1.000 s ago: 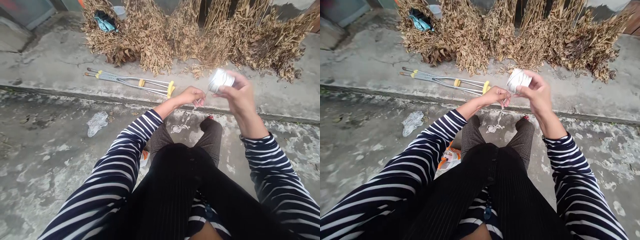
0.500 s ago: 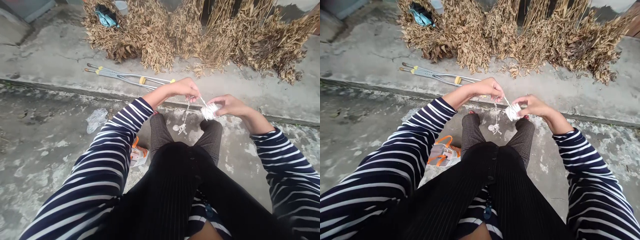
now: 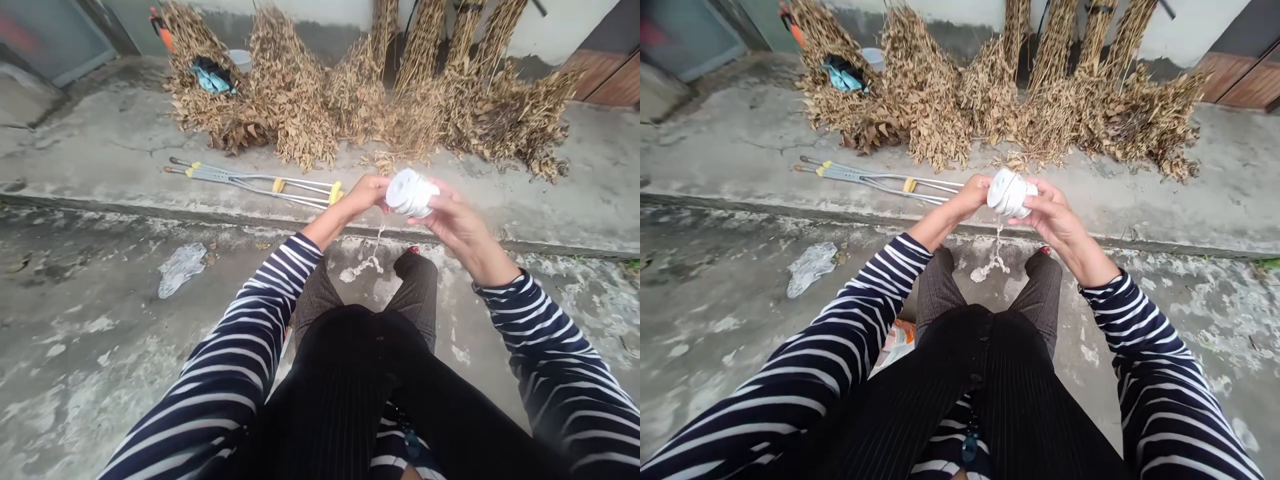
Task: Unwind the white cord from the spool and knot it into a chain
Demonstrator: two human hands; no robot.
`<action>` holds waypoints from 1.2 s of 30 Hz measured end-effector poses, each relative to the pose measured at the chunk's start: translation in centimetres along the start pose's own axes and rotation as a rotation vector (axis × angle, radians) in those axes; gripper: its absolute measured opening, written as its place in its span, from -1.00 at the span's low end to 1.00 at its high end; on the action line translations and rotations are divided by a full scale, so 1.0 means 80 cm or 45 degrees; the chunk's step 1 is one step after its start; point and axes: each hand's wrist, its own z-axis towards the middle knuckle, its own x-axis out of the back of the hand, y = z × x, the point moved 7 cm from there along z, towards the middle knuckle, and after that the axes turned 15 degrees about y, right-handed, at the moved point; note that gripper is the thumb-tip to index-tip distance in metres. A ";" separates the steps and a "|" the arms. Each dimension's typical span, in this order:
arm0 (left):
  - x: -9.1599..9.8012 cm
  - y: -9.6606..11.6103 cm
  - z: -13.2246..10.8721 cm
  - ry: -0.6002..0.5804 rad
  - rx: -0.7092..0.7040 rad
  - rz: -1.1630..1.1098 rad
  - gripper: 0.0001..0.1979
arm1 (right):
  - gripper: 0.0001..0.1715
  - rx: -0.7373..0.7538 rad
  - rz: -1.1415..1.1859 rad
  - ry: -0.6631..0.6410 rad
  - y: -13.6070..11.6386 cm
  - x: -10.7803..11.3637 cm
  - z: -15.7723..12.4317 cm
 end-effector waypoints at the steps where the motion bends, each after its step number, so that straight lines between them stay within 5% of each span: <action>1: 0.002 -0.005 -0.001 0.010 0.004 -0.011 -0.57 | -0.41 0.011 0.012 0.045 0.000 -0.001 -0.001; 8: -0.014 -0.051 -0.056 0.043 0.189 -0.110 -0.59 | -0.36 0.304 -0.135 0.301 0.017 0.010 0.009; 16: -0.021 -0.074 -0.111 -0.009 0.408 -0.056 -0.70 | -0.44 0.592 -0.809 0.717 0.080 0.063 0.043; 25: 0.013 -0.030 -0.099 -0.214 0.385 0.323 -0.81 | -0.59 0.735 -1.083 0.329 0.137 0.053 0.013; 32: 0.021 -0.003 -0.050 -0.171 0.258 0.368 -0.79 | -0.49 0.161 -0.719 -0.045 0.134 0.032 -0.010; 36: 0.017 -0.013 -0.037 -0.194 0.243 0.297 -0.72 | -0.36 0.065 -0.348 -0.074 0.101 0.013 -0.024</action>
